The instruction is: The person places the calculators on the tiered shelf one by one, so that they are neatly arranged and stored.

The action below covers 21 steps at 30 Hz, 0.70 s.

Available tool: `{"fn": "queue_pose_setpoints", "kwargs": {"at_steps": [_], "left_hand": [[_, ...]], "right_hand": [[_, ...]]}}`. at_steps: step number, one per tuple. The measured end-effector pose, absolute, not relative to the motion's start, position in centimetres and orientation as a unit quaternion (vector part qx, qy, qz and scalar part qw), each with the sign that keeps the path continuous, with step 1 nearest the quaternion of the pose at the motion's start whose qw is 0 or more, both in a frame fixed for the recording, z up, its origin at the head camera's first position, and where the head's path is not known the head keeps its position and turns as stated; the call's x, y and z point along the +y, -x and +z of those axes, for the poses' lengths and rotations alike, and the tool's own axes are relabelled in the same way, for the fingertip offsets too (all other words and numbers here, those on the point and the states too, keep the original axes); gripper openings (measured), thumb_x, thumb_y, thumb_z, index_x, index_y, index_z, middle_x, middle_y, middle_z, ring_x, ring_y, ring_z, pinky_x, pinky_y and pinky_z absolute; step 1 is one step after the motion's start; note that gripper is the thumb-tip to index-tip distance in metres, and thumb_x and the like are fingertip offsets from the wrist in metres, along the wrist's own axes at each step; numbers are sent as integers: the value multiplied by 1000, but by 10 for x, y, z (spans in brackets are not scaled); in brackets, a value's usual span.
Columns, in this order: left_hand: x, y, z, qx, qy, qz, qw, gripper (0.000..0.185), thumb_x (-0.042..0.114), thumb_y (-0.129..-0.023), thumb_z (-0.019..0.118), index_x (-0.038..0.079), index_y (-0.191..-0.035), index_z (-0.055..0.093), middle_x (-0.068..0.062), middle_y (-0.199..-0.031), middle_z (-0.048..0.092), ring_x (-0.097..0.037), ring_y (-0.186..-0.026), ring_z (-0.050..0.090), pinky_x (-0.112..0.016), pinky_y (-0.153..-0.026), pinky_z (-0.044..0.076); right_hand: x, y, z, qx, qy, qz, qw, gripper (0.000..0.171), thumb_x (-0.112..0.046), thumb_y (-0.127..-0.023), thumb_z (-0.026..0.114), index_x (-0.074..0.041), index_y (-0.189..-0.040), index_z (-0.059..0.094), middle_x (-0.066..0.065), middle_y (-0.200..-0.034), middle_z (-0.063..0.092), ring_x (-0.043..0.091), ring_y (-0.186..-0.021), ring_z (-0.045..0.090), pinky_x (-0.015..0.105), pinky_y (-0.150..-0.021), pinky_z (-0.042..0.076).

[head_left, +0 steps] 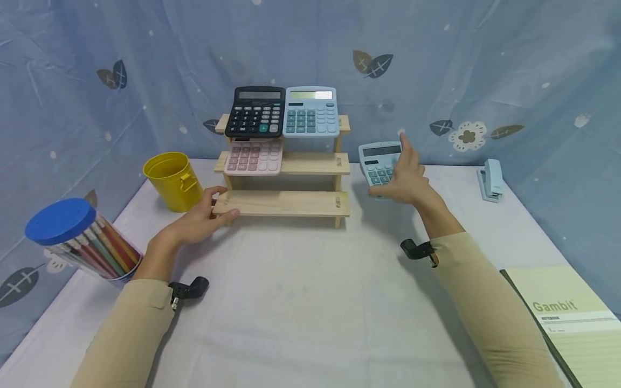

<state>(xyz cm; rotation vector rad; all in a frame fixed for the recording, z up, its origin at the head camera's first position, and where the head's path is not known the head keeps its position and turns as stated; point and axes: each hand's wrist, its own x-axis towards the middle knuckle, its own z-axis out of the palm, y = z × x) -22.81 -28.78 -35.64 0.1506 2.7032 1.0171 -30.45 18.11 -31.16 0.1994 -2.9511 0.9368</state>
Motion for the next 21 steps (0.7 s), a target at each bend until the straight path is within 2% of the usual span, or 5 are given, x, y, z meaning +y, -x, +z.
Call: {"fn": "queue_pose_setpoints", "kwargs": {"at_steps": [6, 12, 17, 21], "left_hand": [[-288, 229, -356, 927, -53, 350, 123, 97, 69, -96, 54, 23, -161, -1, -32, -162, 24, -48, -147, 31, -68, -118, 24], [-287, 229, -355, 927, -54, 350, 122, 97, 69, -96, 54, 23, -161, -1, -32, -162, 24, -48, -146, 31, -68, -118, 25], [-287, 228, -355, 930, -54, 344, 120, 97, 69, -97, 53, 23, -161, -1, -32, -162, 23, -48, -147, 30, -68, -118, 24], [-287, 227, -356, 930, -52, 343, 122, 97, 70, -97, 53, 23, -162, -2, -33, -162, 23, -49, -146, 30, -69, -117, 24]], "right_hand": [[180, 289, -302, -952, -91, 288, 40, 143, -35, -71, 89, -28, -160, -23, 26, -165, -2, 62, -139, 19, 85, -104, 15], [176, 278, -296, -943, -112, 309, 57, 142, -28, -70, 89, -29, -161, -20, 23, -164, 4, 53, -137, 22, 80, -103, 21], [174, 265, -293, -922, -141, 353, 69, 138, -22, -70, 89, -27, -162, -14, 20, -163, 6, 44, -137, 23, 69, -108, 27], [170, 254, -290, -914, -160, 367, 70, 136, -21, -70, 89, -28, -162, -10, 17, -164, 7, 40, -133, 25, 61, -103, 32]]}}
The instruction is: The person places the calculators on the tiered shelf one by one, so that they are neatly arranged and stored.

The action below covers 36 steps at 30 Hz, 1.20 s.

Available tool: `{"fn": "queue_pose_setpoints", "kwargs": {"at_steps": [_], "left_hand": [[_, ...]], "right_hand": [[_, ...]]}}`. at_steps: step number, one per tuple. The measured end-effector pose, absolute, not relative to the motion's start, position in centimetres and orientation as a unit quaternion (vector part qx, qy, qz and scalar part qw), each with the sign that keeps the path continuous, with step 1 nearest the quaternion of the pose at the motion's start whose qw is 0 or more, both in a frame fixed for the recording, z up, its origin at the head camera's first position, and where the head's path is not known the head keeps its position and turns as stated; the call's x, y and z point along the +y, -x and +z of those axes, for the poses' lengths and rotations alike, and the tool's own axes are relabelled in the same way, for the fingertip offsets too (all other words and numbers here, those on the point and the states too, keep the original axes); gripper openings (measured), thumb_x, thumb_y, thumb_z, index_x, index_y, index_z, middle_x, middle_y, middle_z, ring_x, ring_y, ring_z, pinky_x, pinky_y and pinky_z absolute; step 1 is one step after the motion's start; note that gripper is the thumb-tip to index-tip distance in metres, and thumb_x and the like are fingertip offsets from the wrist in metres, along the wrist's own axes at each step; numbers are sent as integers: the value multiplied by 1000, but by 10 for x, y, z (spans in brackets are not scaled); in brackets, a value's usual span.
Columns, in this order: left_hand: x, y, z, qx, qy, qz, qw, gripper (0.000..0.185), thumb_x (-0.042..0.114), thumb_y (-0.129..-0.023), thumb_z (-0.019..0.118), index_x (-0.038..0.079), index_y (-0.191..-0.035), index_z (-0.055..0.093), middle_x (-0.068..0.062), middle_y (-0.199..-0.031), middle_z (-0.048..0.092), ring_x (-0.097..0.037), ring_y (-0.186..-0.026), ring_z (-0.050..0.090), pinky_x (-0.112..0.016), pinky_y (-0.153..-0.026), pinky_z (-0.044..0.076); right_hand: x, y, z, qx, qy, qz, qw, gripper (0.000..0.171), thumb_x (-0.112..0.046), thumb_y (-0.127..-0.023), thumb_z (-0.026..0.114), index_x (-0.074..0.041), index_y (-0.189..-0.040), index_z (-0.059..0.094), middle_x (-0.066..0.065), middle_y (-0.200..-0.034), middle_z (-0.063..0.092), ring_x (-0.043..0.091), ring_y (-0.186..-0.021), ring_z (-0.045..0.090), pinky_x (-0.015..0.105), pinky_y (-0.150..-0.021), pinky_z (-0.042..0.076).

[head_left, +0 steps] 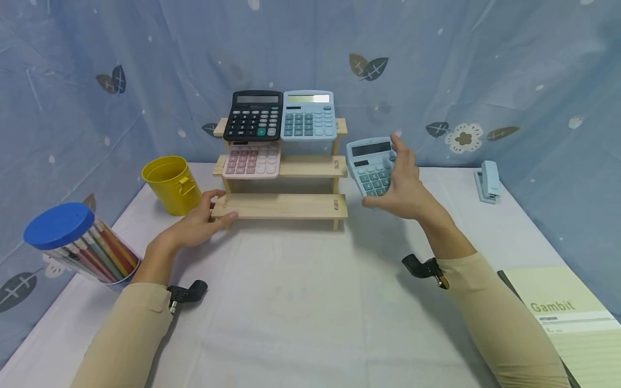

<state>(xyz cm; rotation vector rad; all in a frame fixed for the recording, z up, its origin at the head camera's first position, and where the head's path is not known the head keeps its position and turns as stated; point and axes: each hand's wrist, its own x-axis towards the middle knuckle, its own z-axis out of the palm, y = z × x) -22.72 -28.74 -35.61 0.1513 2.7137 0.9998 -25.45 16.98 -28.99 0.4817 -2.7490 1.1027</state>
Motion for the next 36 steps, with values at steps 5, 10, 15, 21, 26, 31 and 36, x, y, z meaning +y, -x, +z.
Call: {"fn": "queue_pose_setpoints", "kwargs": {"at_steps": [5, 10, 15, 21, 26, 31, 36], "left_hand": [[-288, 227, -358, 928, -55, 349, 120, 96, 68, -97, 54, 23, -162, -2, -33, -161, 24, -48, -145, 33, -68, -116, 26], [-288, 228, -357, 928, -55, 347, 121, 97, 69, -97, 54, 24, -161, -2, -32, -160, 26, -47, -143, 36, -68, -116, 27], [-290, 230, -355, 929, -53, 346, 120, 96, 69, -96, 54, 24, -161, -1, -31, -157, 31, -46, -138, 41, -67, -114, 31], [-291, 230, -358, 930, -51, 344, 123, 97, 70, -96, 54, 24, -161, -1, -32, -158, 29, -47, -140, 38, -68, -115, 30], [-289, 230, -359, 929, -50, 343, 126, 98, 71, -96, 53, 23, -161, -2, -33, -160, 25, -48, -142, 36, -69, -115, 28], [-289, 229, -358, 930, -49, 342, 127, 98, 71, -96, 53, 23, -162, -3, -33, -160, 26, -48, -142, 36, -68, -115, 28], [-288, 229, -357, 930, -45, 342, 131, 99, 72, -95, 53, 25, -162, -3, -33, -161, 25, -49, -141, 36, -69, -115, 29]], "right_hand": [[162, 246, -287, -911, -182, 364, 67, 134, -22, -68, 88, -29, -163, -8, 15, -164, 8, 39, -135, 24, 62, -107, 31], [152, 242, -287, -905, -198, 372, 65, 132, -20, -68, 87, -28, -163, -5, 15, -164, 10, 39, -136, 24, 60, -108, 32], [139, 242, -288, -909, -211, 354, 68, 130, -23, -67, 87, -26, -163, 0, 17, -160, 18, 39, -132, 28, 58, -106, 34], [125, 241, -289, -918, -227, 316, 72, 127, -32, -64, 86, -24, -163, 8, 16, -155, 26, 40, -126, 34, 57, -95, 35], [117, 240, -288, -925, -230, 295, 66, 125, -34, -64, 85, -23, -163, 10, 16, -155, 28, 40, -123, 36, 53, -90, 36], [109, 241, -286, -931, -237, 273, 56, 123, -38, -65, 84, -22, -163, 12, 16, -156, 28, 40, -122, 38, 54, -89, 38], [100, 244, -286, -933, -240, 265, 52, 122, -39, -64, 84, -22, -163, 15, 15, -159, 28, 41, -125, 37, 58, -91, 38]]}}
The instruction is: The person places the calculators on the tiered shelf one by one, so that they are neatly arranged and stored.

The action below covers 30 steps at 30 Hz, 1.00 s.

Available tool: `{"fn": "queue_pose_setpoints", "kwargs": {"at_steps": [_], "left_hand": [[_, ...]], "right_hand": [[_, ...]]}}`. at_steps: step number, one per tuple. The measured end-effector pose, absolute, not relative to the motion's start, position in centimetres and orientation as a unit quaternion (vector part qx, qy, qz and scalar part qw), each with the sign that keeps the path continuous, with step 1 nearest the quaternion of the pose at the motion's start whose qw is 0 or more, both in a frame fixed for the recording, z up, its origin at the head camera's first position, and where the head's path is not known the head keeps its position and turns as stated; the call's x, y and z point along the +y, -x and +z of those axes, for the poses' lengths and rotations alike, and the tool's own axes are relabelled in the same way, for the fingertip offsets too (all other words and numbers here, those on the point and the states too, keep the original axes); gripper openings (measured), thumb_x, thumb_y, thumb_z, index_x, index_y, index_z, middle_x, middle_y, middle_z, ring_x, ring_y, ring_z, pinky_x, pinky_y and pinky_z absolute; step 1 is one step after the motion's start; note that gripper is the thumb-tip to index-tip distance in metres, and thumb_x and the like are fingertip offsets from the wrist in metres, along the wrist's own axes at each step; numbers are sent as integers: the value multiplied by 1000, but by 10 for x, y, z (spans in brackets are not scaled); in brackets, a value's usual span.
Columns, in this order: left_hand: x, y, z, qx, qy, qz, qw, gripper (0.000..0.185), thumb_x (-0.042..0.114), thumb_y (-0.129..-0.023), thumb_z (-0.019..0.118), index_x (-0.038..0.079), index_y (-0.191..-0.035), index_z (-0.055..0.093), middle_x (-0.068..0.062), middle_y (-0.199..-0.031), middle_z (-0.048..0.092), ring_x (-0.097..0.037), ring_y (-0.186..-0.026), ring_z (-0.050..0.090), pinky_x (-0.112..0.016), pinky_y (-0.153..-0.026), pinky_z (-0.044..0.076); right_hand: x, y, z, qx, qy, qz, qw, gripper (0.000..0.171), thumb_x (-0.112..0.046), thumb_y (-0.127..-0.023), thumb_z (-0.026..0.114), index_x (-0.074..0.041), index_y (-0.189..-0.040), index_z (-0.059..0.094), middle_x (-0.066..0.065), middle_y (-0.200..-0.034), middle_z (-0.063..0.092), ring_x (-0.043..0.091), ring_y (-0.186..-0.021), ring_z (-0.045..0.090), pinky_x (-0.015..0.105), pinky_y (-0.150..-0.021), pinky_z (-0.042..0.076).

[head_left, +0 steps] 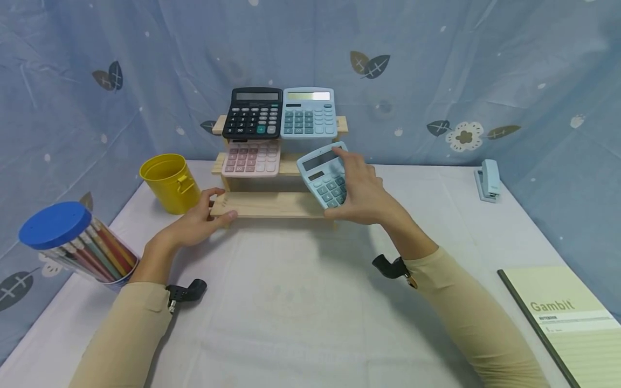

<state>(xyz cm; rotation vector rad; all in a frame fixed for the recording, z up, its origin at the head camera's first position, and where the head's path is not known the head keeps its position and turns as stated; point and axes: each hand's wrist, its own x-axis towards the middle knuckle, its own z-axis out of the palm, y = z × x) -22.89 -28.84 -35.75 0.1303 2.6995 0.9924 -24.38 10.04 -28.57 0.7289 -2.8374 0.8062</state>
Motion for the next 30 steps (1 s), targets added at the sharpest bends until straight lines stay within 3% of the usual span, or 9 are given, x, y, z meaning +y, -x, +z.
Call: {"fn": "queue_pose_setpoints", "kwargs": {"at_steps": [12, 19, 25, 30], "left_hand": [[-288, 227, -357, 928, -57, 348, 122, 96, 67, -98, 53, 19, -161, -1, -33, -159, 27, -47, -142, 36, -68, -116, 29], [-289, 228, -358, 929, -61, 345, 121, 95, 67, -98, 53, 21, -161, -1, -33, -159, 29, -47, -140, 39, -67, -115, 30], [-290, 228, -358, 928, -63, 346, 121, 94, 67, -98, 53, 21, -161, 0, -33, -158, 30, -47, -139, 40, -66, -114, 31], [-290, 229, -359, 928, -61, 346, 122, 94, 67, -98, 53, 22, -161, -1, -33, -158, 30, -46, -140, 39, -66, -115, 31]], "right_hand": [[76, 247, -278, -945, -221, 237, 35, 117, -43, -67, 83, -23, -162, 18, 15, -158, 31, 48, -135, 33, 64, -98, 37], [65, 254, -279, -946, -202, 249, 41, 110, -43, -70, 79, -23, -161, 20, 14, -147, 41, 47, -136, 33, 58, -99, 36], [59, 262, -282, -946, -188, 260, 46, 97, -48, -73, 78, -20, -155, 34, 14, -160, 34, 46, -142, 30, 61, -108, 33], [56, 267, -280, -953, -194, 231, 38, 95, -65, -79, 74, -17, -155, 42, 15, -167, 25, 48, -148, 24, 65, -114, 30]]}}
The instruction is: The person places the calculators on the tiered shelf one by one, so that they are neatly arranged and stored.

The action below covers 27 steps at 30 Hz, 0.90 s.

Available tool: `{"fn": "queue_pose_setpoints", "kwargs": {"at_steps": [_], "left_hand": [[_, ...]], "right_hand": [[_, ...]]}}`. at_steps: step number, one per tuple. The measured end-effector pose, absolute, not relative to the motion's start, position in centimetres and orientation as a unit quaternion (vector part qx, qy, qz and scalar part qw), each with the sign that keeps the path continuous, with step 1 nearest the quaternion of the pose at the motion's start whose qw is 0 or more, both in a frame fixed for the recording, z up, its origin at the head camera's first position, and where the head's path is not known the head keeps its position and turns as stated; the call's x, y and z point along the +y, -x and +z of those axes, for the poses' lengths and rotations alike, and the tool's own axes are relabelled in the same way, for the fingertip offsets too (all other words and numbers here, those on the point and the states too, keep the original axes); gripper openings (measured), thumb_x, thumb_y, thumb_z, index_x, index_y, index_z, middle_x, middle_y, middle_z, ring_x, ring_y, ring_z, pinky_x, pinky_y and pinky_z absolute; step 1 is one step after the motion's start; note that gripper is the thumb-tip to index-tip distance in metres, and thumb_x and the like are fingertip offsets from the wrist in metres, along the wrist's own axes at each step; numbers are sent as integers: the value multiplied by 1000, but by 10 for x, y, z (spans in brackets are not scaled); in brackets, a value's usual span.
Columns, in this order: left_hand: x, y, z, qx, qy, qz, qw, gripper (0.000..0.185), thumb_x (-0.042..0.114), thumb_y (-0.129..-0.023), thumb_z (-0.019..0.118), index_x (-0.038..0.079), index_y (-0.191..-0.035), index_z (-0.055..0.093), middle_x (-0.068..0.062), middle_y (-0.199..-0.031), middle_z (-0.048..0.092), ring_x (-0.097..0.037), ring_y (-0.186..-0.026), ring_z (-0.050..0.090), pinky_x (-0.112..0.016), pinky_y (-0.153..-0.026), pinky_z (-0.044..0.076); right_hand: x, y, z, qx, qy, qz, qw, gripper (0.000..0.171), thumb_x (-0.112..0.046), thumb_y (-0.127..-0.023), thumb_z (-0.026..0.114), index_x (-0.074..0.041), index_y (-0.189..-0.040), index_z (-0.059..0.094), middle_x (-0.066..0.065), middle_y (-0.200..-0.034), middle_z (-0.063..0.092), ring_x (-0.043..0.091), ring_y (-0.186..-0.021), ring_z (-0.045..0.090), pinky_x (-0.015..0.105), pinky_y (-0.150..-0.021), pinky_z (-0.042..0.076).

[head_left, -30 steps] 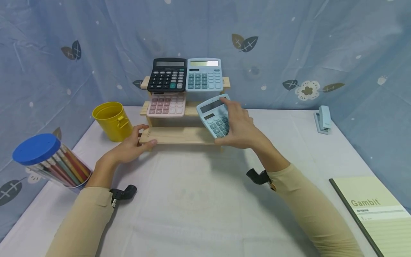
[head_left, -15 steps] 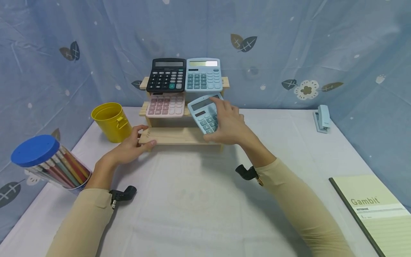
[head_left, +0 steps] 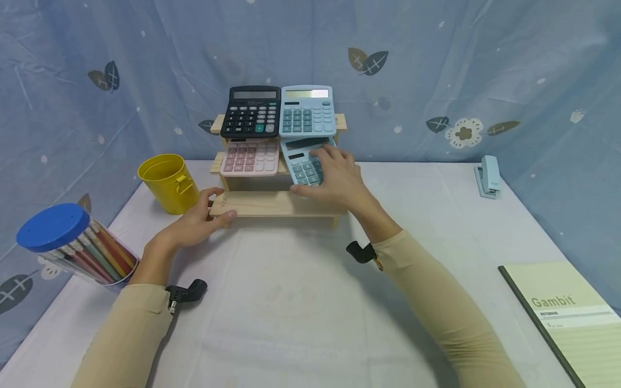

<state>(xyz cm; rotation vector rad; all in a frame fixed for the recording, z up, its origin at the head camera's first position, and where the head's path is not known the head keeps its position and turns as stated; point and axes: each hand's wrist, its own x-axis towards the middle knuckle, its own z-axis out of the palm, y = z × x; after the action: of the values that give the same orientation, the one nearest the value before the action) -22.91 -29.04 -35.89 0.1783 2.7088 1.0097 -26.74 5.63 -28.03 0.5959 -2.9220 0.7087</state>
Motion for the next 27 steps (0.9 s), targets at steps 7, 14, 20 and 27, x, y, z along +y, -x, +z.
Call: {"fn": "queue_pose_setpoints", "kwargs": {"at_steps": [7, 14, 20, 27], "left_hand": [[-292, 229, -359, 928, -59, 346, 125, 94, 67, -98, 53, 23, -161, -1, -33, -159, 29, -46, -141, 38, -66, -115, 31], [-291, 230, -358, 930, -50, 341, 127, 97, 71, -96, 53, 24, -162, -2, -32, -159, 28, -46, -139, 40, -67, -114, 32], [-291, 229, -360, 929, -53, 345, 125, 97, 70, -97, 53, 23, -162, -1, -32, -159, 28, -46, -141, 38, -66, -115, 32], [-291, 229, -359, 928, -59, 349, 120, 95, 68, -97, 53, 22, -161, -1, -32, -160, 27, -46, -143, 36, -66, -116, 30]], "right_hand": [[68, 273, -272, -943, -257, 207, -41, 110, -55, -80, 82, -12, -164, 25, 18, -172, 6, 47, -155, 5, 62, -123, 15], [65, 279, -279, -945, -241, 220, 11, 106, -59, -76, 85, -15, -160, 37, 15, -170, 20, 45, -148, 20, 58, -118, 27], [55, 288, -291, -946, -221, 227, 68, 105, -65, -73, 84, -13, -155, 44, 14, -165, 28, 40, -144, 24, 53, -118, 24], [47, 296, -295, -947, -203, 230, 100, 103, -68, -74, 81, -13, -154, 46, 13, -162, 32, 39, -142, 28, 52, -119, 24]]}}
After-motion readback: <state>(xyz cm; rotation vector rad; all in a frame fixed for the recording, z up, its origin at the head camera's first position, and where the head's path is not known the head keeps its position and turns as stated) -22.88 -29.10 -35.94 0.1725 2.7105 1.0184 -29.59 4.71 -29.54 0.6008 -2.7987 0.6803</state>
